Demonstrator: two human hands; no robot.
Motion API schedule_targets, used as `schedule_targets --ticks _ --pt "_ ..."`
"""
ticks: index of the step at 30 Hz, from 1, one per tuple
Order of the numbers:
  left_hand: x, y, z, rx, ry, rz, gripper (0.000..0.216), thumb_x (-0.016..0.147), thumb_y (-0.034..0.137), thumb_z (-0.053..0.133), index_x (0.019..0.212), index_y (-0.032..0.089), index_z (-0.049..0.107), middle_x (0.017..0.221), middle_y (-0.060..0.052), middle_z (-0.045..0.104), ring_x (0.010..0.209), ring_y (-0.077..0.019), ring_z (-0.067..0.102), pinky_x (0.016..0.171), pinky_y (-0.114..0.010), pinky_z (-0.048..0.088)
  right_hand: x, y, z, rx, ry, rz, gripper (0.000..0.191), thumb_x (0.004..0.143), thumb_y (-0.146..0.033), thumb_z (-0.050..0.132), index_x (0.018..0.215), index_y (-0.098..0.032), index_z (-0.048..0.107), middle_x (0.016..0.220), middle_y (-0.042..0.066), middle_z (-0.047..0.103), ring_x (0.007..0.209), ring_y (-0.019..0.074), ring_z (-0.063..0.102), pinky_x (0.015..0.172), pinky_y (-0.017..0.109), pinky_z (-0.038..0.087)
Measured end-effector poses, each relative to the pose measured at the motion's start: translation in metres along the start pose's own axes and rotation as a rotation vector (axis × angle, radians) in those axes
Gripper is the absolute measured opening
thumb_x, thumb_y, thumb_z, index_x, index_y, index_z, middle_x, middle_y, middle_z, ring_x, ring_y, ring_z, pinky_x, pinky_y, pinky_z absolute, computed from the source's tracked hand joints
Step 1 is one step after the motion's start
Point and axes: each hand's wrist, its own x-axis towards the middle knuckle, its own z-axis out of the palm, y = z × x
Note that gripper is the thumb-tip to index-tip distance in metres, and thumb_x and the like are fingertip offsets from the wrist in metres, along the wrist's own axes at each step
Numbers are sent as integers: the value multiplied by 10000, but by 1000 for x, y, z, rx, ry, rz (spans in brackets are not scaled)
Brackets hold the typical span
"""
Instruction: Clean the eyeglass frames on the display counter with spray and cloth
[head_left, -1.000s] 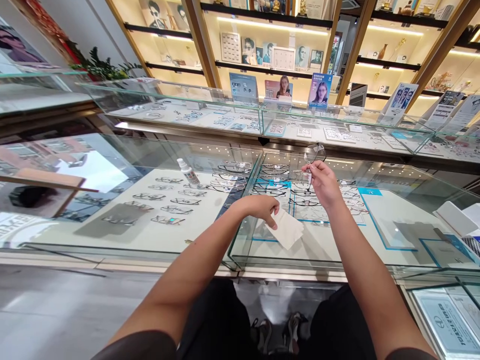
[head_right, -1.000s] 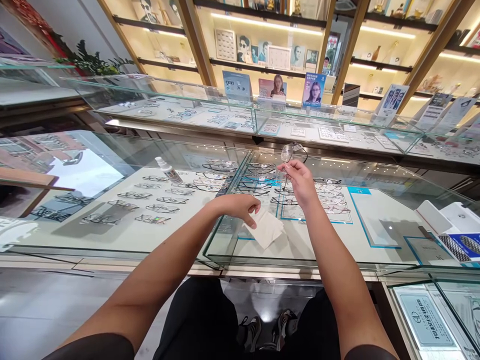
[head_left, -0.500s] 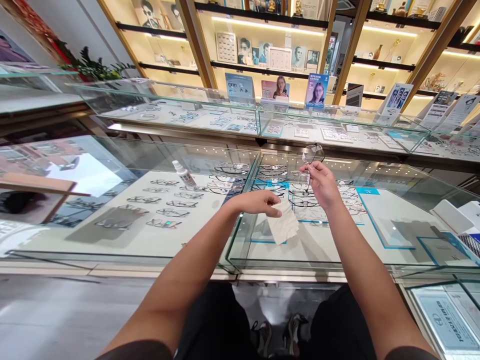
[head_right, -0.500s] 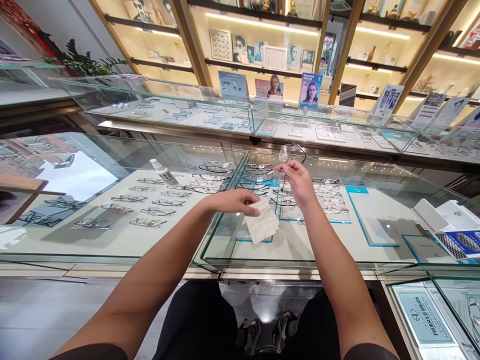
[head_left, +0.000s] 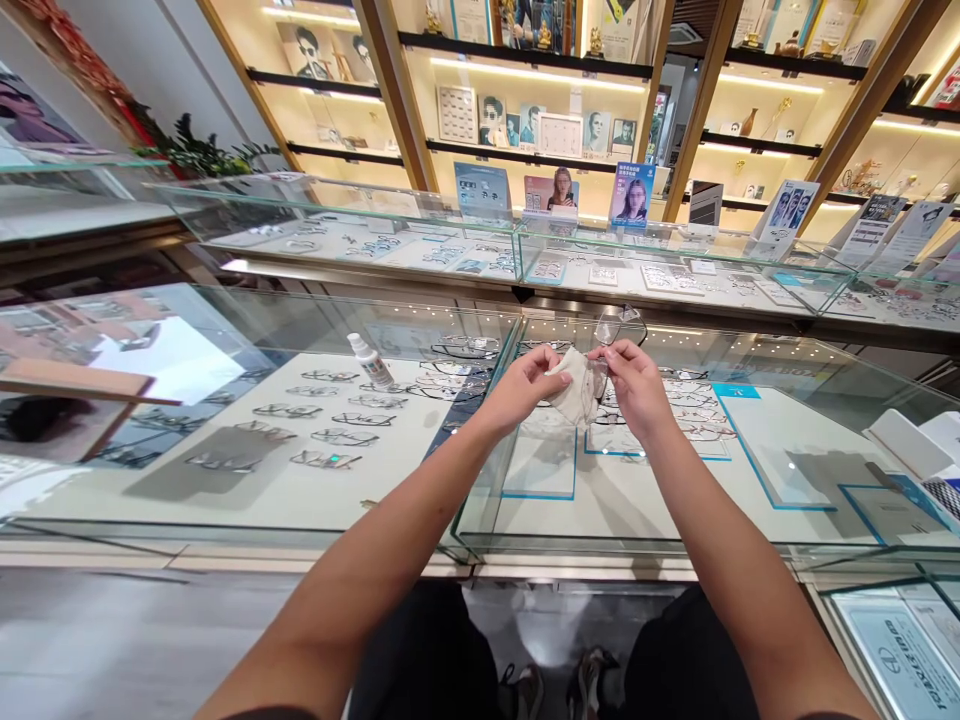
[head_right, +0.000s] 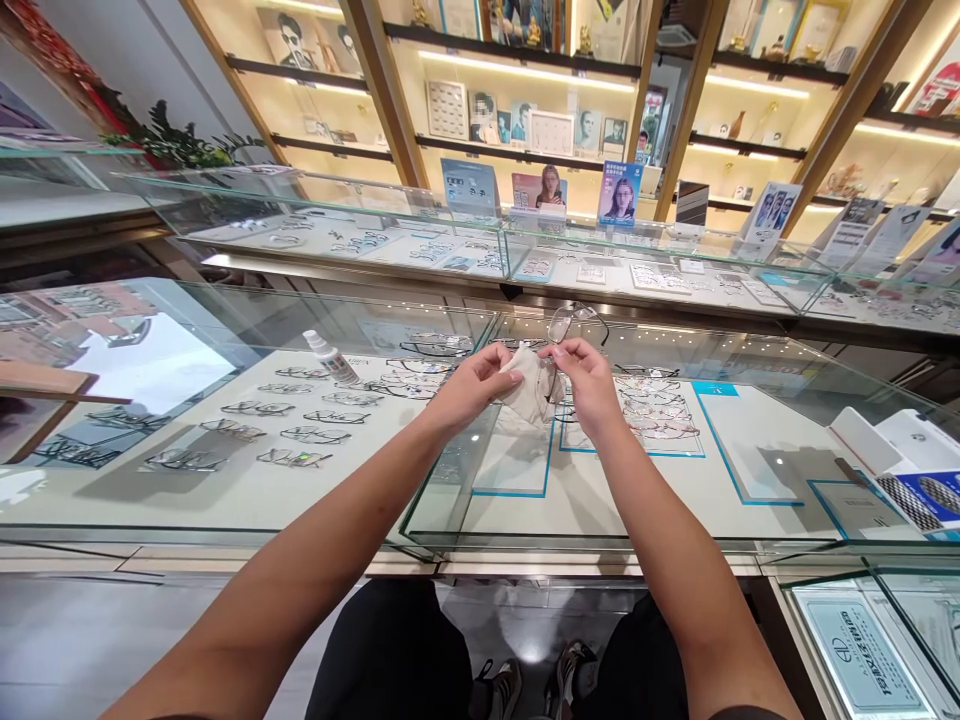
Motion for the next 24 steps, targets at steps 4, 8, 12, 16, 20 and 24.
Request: schedule_targets --ticks 4,8,12,16,20,24 --pt "-1 -3 8 -79 50 93 578 716 565 861 780 218 404 706 78 413 608 -74 335 590 -222 297 -3 6 4 28 31 -6 390 673 -536 914 765 -261 654 822 -3 769 875 193 668 935 356 515" --pt "-4 -3 12 -109 76 148 588 726 580 876 776 213 420 755 59 460 653 -84 383 630 -228 346 -5 8 7 57 51 -15 403 655 -552 930 759 -262 671 843 -10 771 902 193 687 958 347 511" --pt "-6 -5 13 -111 48 172 549 725 622 865 746 183 538 960 -34 627 838 -138 549 743 -261 436 -5 10 8 58 69 -17 420 641 -565 933 761 -263 668 834 -13 753 874 190 684 949 349 523" --pt "-6 -10 16 -111 132 166 554 709 674 851 761 170 627 1012 -56 656 910 -168 594 777 -274 466 -6 13 10 55 44 17 430 646 -573 925 776 -267 651 845 -7 740 881 196 682 917 346 540" --pt "-6 -11 20 -209 94 38 629 582 545 983 940 199 598 899 21 638 731 -94 553 690 -228 431 -10 15 12 75 -8 45 434 651 -584 925 784 -262 666 855 -12 733 813 165 649 813 303 531" --pt "-8 -11 21 -200 -104 -176 719 577 638 959 1014 171 631 812 20 648 740 -125 585 704 -240 435 -12 14 13 56 -40 74 441 647 -590 927 779 -261 666 867 -8 736 776 157 621 732 291 517"
